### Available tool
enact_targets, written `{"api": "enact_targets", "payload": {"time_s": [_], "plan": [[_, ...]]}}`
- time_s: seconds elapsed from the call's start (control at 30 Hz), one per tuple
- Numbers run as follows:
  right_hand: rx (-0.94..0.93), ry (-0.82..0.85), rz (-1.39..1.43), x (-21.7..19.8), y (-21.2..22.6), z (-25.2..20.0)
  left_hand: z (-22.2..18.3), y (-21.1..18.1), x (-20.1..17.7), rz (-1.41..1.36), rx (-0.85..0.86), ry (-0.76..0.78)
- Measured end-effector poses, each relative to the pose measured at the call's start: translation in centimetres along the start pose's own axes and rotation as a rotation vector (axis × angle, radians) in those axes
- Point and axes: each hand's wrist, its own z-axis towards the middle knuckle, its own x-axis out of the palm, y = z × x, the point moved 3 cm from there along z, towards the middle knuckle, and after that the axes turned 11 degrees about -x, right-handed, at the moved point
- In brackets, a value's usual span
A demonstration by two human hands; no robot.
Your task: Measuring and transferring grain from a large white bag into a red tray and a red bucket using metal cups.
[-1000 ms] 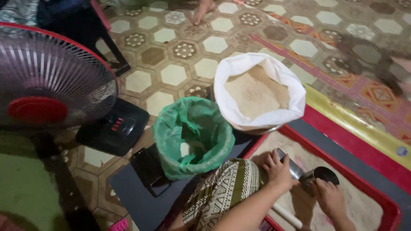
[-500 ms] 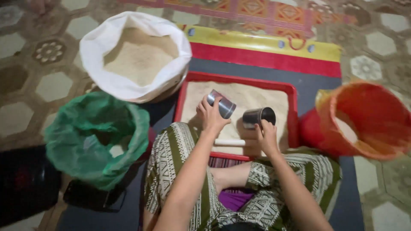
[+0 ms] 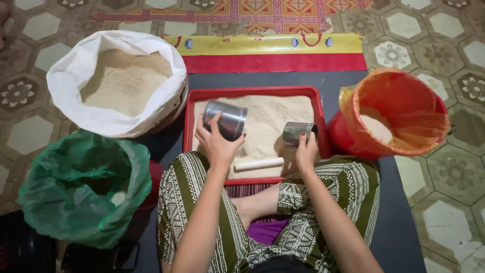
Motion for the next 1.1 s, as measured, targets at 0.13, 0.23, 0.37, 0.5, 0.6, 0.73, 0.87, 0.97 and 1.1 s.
{"api": "enact_targets", "payload": {"time_s": [0.13, 0.23, 0.37, 0.5, 0.6, 0.73, 0.87, 0.97, 1.1], "plan": [[-0.085, 0.031, -0.079, 4.7, -7.5, 0.6, 1.4, 3.4, 2.5, 0.014, -0.363, 0.153], [0.016, 0.28, 0.221, 3.2, 2.1, -1.3, 1.6, 5.5, 5.8, 0.073, -0.425, 0.225], [0.039, 0.204, 0.363, 4.5, -0.8, -1.5, 1.1, 5.5, 6.8, 0.073, -0.468, 0.258], [0.12, 0.225, 0.293, 5.2, -2.6, -1.3, 0.2, 5.4, 7.7, 0.113, -0.432, 0.296], [0.2, 0.269, 0.416, 5.0, -0.8, -1.9, -0.3, 4.9, 8.3, 0.116, -0.437, 0.363], [0.262, 0.208, 0.64, 5.4, -1.5, -2.2, -0.5, 2.9, 7.7, 0.019, -0.522, 0.45], [0.242, 0.147, 0.687, 4.4, -0.3, -1.6, 0.6, 4.2, 7.0, -0.098, -0.677, 0.416], [-0.147, 0.226, 0.326, 4.8, -2.8, -1.4, 1.8, 5.0, 5.6, -0.269, -0.817, 0.286], [-0.886, 0.394, -0.348, 5.3, 1.5, -3.4, 2.7, 3.9, 2.5, -0.411, -0.729, 0.171]]}}
